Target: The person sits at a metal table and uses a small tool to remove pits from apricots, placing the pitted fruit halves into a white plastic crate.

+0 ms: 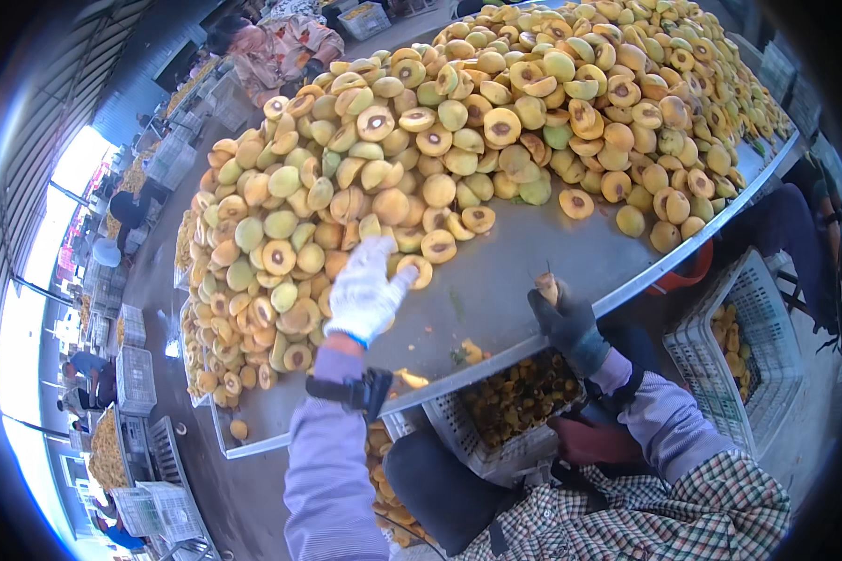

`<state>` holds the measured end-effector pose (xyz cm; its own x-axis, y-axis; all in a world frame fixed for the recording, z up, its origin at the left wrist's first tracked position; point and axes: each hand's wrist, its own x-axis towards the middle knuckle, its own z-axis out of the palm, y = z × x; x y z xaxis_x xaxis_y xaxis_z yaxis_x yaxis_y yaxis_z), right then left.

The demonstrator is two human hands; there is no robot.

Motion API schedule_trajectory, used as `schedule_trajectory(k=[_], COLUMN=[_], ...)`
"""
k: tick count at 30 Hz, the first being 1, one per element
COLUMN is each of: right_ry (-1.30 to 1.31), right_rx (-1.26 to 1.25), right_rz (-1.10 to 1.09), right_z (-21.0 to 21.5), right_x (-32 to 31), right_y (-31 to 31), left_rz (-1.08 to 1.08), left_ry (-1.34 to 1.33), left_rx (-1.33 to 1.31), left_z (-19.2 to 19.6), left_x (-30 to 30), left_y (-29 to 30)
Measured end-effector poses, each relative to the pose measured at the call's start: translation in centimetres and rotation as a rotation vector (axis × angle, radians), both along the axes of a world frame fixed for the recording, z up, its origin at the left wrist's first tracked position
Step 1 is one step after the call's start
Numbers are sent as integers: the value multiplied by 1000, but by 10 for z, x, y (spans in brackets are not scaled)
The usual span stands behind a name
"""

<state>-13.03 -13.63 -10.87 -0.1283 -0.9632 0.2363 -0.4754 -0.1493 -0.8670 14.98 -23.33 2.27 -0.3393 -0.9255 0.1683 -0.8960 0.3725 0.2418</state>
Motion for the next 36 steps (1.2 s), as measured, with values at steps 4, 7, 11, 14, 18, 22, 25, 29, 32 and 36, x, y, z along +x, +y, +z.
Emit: schedule_trajectory(k=[4, 7, 11, 14, 18, 22, 25, 29, 32, 36], right_ry=[-132, -191, -329, -363, -261, -277, -261, -290, -319, -358], right_rx=[135, 135, 185, 181, 108, 108, 96, 98, 139, 82], right_rz=[-31, -45, -5, 0, 14, 35, 37, 58, 57, 31], right_z=[7, 4, 25, 28, 12, 14, 15, 18, 25, 12], right_x=[15, 7, 11, 10, 9, 7, 4, 10, 9, 6], right_y=[-3, -4, -1, -1, -4, 0, 4, 9, 6, 6], left_rz=[76, 147, 84, 46, -78, 146, 228, 384, 453, 329], left_ry=[-209, -388, -355, -280, -357, 148, -20, -350, -439, -310], left_rx=[-95, -233, -202, -246, 78, 180, -100, -177, -99, 40], left_z=[-15, -27, -58, -71, -61, -17, -11, -41, -41, -71], left_x=[15, -23, -52, -49, -32, 13, 42, 61, 45, 49], left_y=[-75, -95, -79, -41, 11, 12, -35, -69, -66, -29])
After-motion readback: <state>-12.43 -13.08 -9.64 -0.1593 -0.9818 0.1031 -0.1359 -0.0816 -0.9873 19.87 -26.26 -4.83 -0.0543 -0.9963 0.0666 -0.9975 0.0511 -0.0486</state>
